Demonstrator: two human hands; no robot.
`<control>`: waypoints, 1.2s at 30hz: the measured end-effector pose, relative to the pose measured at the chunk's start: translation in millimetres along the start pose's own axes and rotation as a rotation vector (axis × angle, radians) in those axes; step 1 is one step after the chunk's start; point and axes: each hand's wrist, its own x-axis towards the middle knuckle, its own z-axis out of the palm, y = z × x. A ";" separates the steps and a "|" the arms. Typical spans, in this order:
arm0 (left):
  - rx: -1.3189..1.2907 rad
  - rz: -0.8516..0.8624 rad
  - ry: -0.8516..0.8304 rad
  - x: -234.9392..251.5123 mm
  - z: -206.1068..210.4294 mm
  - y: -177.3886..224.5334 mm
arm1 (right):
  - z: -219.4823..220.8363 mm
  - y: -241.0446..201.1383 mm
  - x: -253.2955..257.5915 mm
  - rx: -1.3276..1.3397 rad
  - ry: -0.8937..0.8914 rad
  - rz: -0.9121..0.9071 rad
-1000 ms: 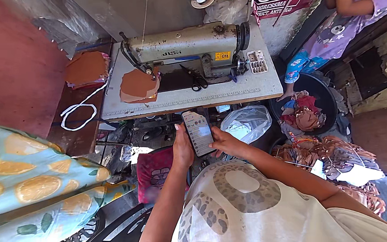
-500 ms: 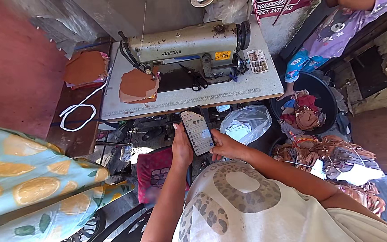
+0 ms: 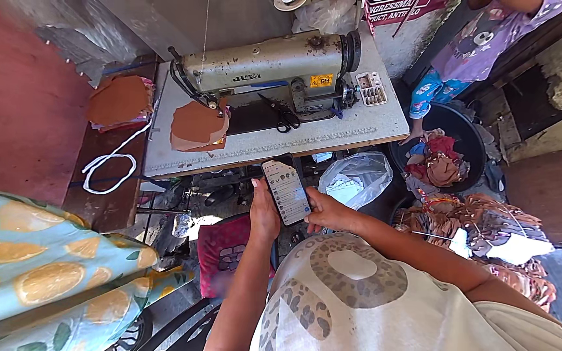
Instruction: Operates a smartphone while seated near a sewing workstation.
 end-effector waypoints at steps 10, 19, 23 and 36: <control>0.007 -0.013 0.001 -2.1 -1.0 0.6 | 3.0 0.7 -1.2 -0.011 0.006 -0.004; -0.016 0.001 0.003 -5.5 -6.6 0.2 | 9.1 -1.3 -0.4 -0.034 0.006 0.010; -0.046 0.006 0.008 -6.5 -10.9 -0.1 | 12.3 -6.0 0.7 -0.066 0.002 0.028; -0.119 0.037 0.054 -12.8 -36.1 5.5 | 31.0 -21.5 17.0 -0.129 -0.044 0.039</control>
